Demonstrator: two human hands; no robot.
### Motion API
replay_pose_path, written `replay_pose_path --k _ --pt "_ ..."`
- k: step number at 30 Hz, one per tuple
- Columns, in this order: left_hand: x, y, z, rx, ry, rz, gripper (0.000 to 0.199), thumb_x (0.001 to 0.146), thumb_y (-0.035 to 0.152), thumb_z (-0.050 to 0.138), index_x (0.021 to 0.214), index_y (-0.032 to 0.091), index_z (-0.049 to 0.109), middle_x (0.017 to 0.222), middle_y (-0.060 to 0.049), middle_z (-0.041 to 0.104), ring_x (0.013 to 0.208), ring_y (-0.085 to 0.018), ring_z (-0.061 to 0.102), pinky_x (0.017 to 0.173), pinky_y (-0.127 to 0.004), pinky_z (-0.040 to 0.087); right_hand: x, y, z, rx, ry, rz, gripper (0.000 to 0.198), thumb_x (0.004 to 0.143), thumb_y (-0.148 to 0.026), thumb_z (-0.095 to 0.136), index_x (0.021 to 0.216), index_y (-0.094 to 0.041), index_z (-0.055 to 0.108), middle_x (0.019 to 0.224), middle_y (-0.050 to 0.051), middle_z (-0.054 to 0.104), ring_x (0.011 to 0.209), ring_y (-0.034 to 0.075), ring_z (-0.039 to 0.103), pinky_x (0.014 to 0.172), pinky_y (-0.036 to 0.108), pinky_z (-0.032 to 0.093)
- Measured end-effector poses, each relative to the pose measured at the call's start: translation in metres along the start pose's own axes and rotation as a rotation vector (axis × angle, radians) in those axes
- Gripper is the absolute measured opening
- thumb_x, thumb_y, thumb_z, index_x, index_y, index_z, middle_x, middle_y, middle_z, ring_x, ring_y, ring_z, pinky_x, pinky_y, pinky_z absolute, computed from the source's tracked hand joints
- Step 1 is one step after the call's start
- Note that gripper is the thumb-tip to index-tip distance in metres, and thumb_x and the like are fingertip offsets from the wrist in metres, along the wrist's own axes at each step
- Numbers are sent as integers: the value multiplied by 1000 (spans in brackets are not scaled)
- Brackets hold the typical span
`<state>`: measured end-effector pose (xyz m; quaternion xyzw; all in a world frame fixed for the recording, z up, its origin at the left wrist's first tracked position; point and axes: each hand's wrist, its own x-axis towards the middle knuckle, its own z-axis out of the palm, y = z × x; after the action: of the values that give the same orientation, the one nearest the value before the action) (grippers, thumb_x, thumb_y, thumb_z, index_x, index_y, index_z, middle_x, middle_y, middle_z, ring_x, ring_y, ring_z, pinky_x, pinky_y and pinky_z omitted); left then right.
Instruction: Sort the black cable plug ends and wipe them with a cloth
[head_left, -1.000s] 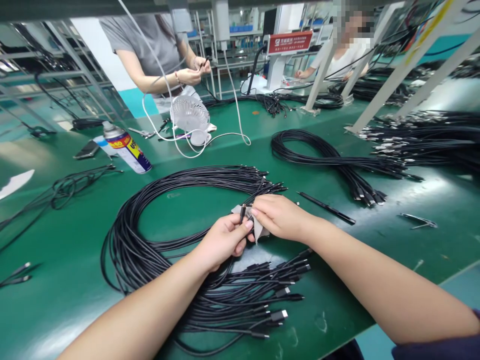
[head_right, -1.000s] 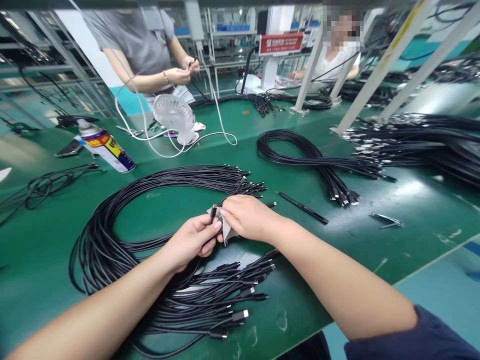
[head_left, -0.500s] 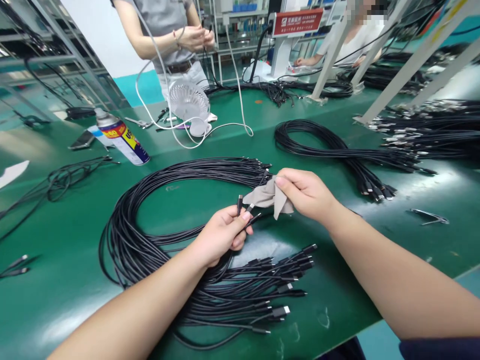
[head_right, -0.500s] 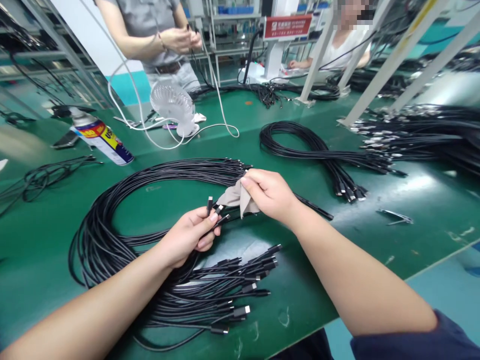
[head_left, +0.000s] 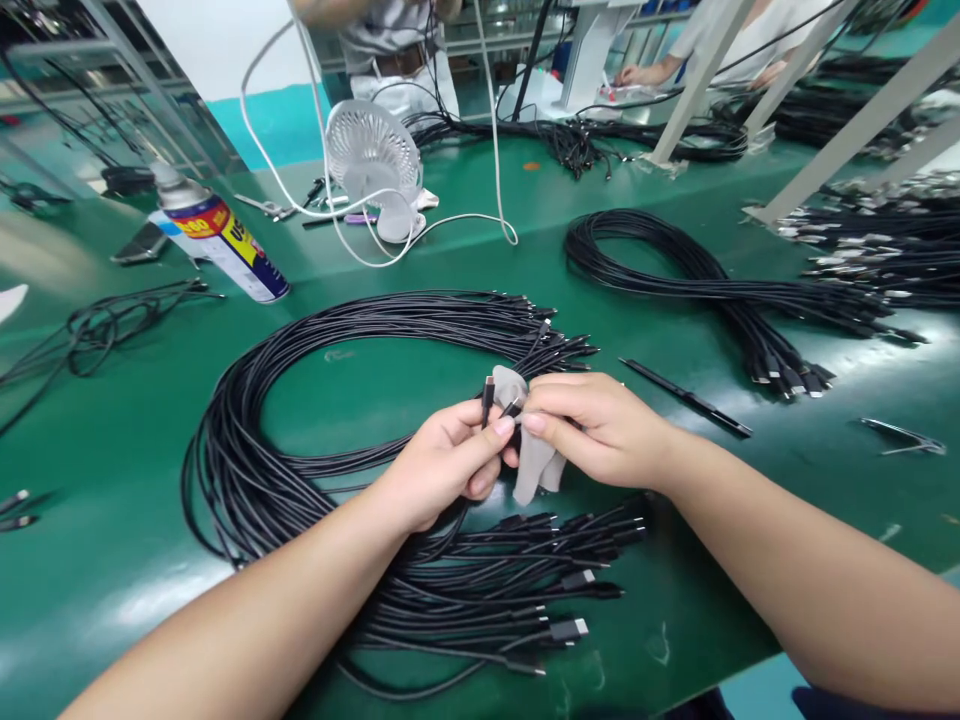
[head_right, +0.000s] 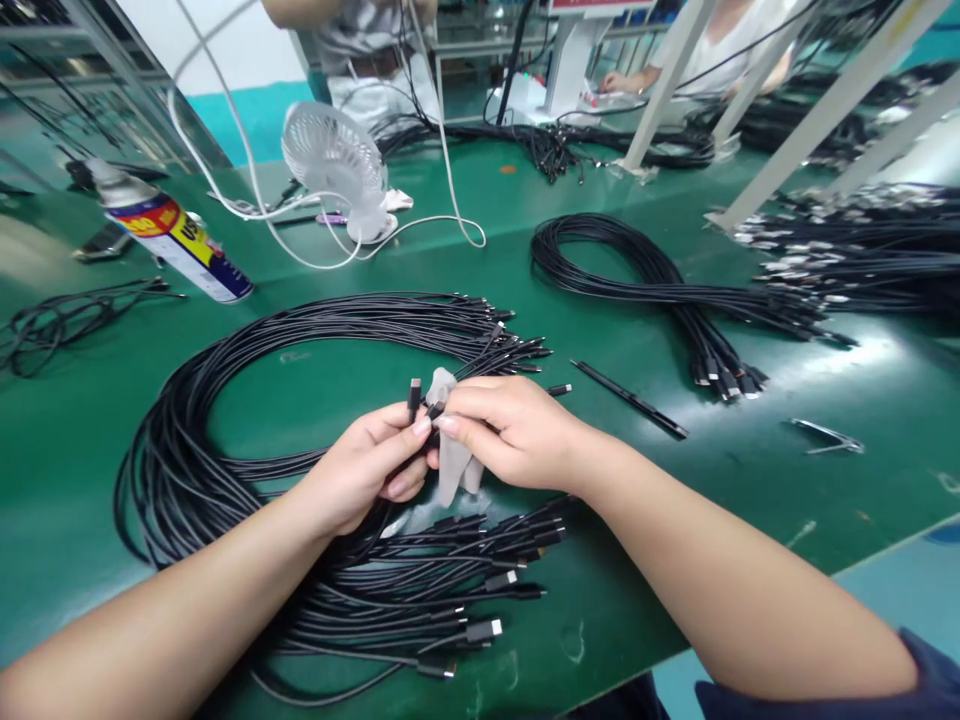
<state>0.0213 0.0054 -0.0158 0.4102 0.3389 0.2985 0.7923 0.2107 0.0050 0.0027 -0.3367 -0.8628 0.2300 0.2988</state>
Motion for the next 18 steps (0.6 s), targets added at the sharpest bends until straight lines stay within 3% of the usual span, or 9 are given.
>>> replay_pose_path --k 7,11,14,18 --pt "-3 1 3 44 -27 -2 35 73 42 74 68 14 55 52 6 48 36 0 33 36 -16 27 -2 1 5 -75 25 -7 22 95 -24 40 83 -19 57 78 6 65 74 15 58 69 26 44" --pt "-3 1 4 51 -54 -19 38 73 45 74 64 14 53 47 7 42 35 -1 32 36 -16 25 0 -4 -3 -114 43 -16 26 91 -20 43 66 -22 45 59 0 53 57 12 49 57 25 39" --pt "-3 1 4 30 -65 -39 35 74 42 73 65 14 55 52 6 46 36 -1 32 35 -16 24 -1 -6 -12 -132 136 70 29 90 -22 46 62 -23 39 53 -3 43 49 11 40 51 25 34" --pt "-4 2 3 22 -85 -71 29 78 37 71 68 13 58 62 3 52 37 1 32 35 -16 24 -4 -3 -14 -36 246 207 26 94 -29 45 69 -23 46 59 -2 48 54 12 45 54 26 37"
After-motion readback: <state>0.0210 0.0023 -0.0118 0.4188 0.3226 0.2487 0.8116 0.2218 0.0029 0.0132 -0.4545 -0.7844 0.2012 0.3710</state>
